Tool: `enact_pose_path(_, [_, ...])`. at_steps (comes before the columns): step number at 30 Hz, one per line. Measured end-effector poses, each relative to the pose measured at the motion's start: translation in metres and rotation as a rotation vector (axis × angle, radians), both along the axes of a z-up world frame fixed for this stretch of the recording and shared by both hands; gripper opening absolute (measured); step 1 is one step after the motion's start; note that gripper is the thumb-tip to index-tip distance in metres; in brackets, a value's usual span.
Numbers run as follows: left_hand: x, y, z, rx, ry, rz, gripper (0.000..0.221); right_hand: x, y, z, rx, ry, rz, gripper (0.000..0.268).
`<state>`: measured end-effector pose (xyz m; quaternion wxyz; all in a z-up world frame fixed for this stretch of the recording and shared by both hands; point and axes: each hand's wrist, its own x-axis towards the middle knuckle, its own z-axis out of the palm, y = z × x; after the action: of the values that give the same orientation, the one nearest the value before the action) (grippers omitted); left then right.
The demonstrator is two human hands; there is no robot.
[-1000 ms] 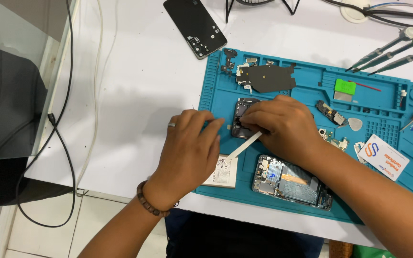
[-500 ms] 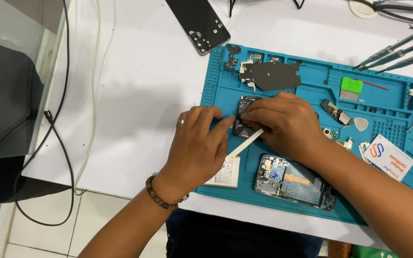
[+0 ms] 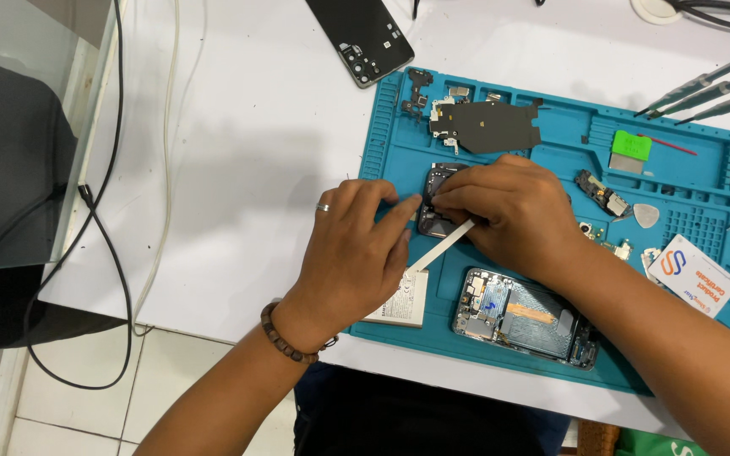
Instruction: The person uses tweezers to remove a small component from a disassembled smartphone held in their left hand. They then use a screwdriver to loosen screws on the device's internal frame. Finally, they use a white plastic spudger to pry and lift a ribbon cable connector from the motherboard.
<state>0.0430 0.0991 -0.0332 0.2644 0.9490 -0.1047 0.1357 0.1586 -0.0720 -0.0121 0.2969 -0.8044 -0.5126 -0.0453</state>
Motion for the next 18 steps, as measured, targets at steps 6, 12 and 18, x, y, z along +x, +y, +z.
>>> enact_pose_path(6, [0.000, 0.000, 0.001, 0.003, -0.006, -0.009, 0.030, 0.001, 0.000, 0.005, -0.022, -0.016, 0.037, 0.012])
enact_pose_path(12, [0.001, 0.000, 0.001, 0.005, -0.020, -0.018, 0.030, 0.004, -0.003, 0.003, -0.040, -0.117, 0.104, 0.013])
enact_pose_path(18, [0.001, 0.000, 0.002, 0.000, -0.022, -0.018, 0.029, 0.003, -0.002, 0.014, -0.128, -0.231, 0.180, 0.011])
